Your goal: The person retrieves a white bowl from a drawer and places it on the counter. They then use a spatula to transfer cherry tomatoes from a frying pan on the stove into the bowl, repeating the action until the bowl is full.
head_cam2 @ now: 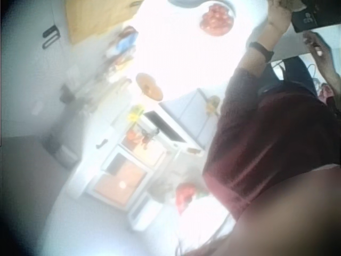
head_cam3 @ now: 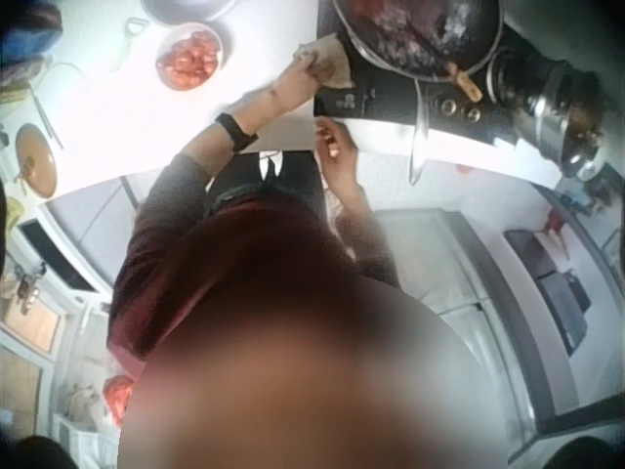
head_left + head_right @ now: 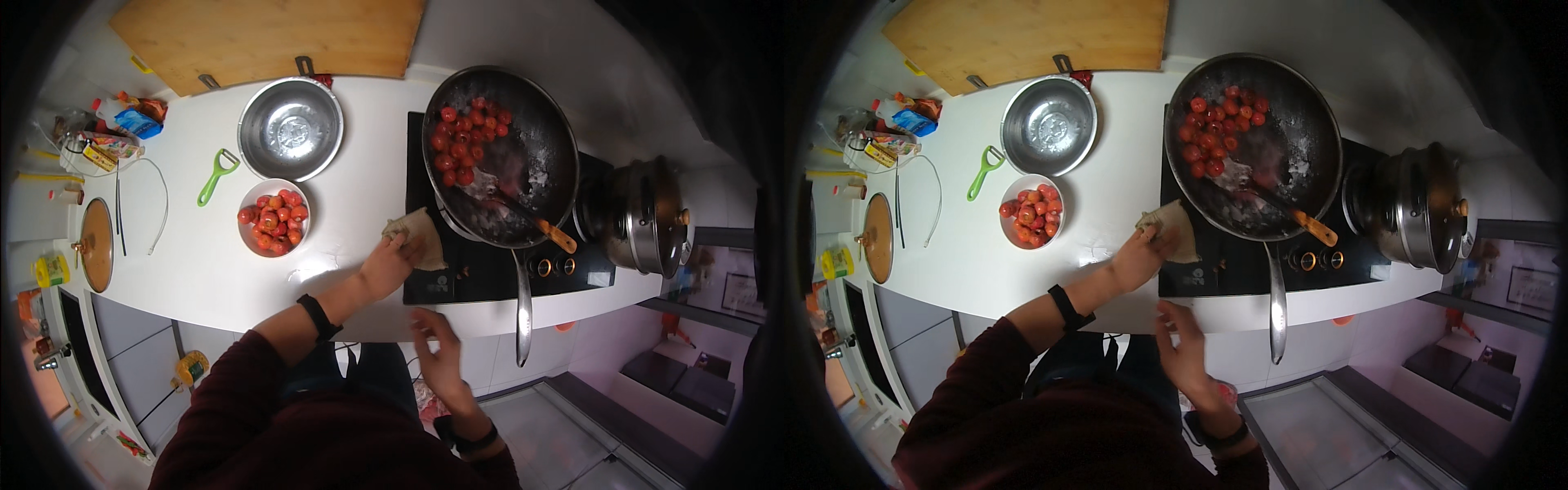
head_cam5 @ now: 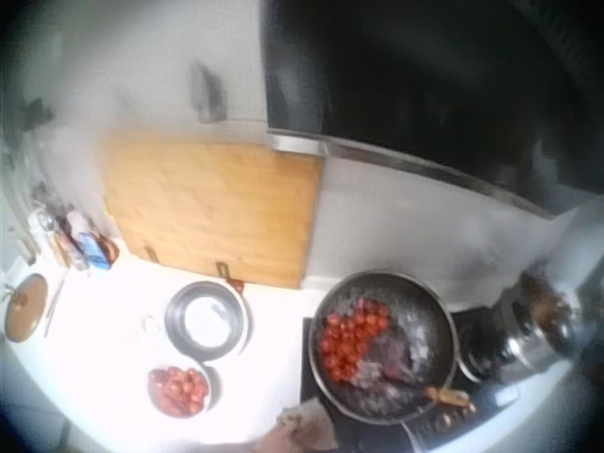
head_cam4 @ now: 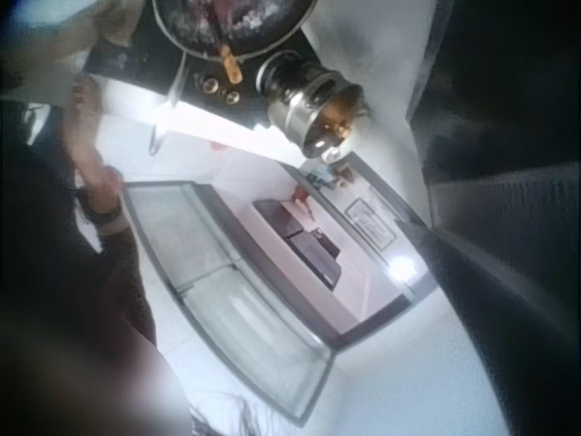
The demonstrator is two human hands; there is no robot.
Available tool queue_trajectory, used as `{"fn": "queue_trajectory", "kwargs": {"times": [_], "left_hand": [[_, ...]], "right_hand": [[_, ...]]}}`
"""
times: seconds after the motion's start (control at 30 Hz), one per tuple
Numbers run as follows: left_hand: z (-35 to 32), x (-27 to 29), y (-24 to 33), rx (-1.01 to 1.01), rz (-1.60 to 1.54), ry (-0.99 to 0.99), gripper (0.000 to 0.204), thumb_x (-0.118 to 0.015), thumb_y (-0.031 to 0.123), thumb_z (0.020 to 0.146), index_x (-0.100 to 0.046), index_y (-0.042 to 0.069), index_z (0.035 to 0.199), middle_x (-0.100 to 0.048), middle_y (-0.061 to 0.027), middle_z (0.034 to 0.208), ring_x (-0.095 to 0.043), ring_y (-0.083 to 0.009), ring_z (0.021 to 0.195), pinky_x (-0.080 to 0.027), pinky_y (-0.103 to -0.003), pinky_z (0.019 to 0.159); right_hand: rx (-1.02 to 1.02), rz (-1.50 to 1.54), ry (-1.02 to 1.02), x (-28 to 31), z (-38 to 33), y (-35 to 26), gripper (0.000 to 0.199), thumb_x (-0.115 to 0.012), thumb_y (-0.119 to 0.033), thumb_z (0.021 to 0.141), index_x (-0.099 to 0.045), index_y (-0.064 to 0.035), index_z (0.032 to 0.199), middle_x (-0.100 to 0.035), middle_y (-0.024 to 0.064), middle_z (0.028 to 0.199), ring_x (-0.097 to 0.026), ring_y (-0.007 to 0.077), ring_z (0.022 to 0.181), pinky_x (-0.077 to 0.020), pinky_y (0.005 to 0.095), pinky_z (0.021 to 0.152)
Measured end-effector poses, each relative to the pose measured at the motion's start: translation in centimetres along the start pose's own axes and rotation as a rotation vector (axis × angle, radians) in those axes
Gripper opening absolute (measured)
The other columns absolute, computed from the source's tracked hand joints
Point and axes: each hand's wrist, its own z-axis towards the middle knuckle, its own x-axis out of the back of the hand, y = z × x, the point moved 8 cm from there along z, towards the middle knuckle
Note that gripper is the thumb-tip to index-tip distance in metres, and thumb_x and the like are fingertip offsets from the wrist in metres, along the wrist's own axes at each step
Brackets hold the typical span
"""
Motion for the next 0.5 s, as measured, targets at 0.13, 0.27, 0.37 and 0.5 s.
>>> {"fn": "queue_trajectory", "kwargs": {"times": [0.13, 0.27, 0.37, 0.5], "left_hand": [[-0.2, 0.3, 0.1, 0.0, -0.089, 0.02, 0.033, -0.056, 0.011, 0.079, -0.065, 0.01, 0.11, -0.058, -0.007, 0.122, -0.049, -0.0288, 0.111, -0.043, -0.037, 0.093], [0.2, 0.7, -0.3, 0.067, -0.201, 0.034, 0.023, -0.058, 0.01, 0.077, -0.065, 0.009, 0.099, -0.06, -0.0073, 0.101, -0.052, -0.0274, 0.105, -0.044, -0.036, 0.092], [-0.1, 0.5, -0.6, 0.129, -0.171, 0.026, 0.022, -0.06, 0.01, 0.076, -0.064, 0.008, 0.097, -0.058, -0.0085, 0.098, -0.054, -0.0276, 0.104, -0.044, -0.037, 0.092], [-1.3, 0.8, -0.7, 0.222, -0.271, 0.058, 0.028, -0.063, 0.01, 0.075, -0.062, 0.008, 0.102, -0.055, -0.0093, 0.108, -0.052, -0.028, 0.111, -0.044, -0.04, 0.092]], "right_hand": [[0.218, -0.279, 0.156, 7.0, 0.3, -5.9, 0.036, -0.058, 0.006, 0.083, -0.058, -0.0019, 0.118, -0.062, 0.0156, 0.107, -0.063, 0.0283, 0.092, -0.05, 0.0348, 0.078], [0.364, -0.857, 0.371, 11.9, 1.1, -7.8, 0.047, -0.063, 0.0, 0.081, -0.052, -0.004, 0.127, -0.058, 0.0198, 0.114, -0.06, 0.0365, 0.094, -0.0488, 0.0424, 0.081], [0.159, -0.972, 0.392, 14.2, 1.7, -4.7, 0.058, -0.065, -0.003, 0.082, -0.044, -0.0054, 0.136, -0.056, 0.0235, 0.117, -0.06, 0.0414, 0.094, -0.0486, 0.0454, 0.082], [-0.066, -0.748, 0.158, 14.3, 2.7, 0.9, 0.067, -0.061, 0.002, 0.084, -0.034, -0.0069, 0.144, -0.056, 0.0282, 0.117, -0.06, 0.0446, 0.097, -0.0502, 0.0466, 0.078]]}}
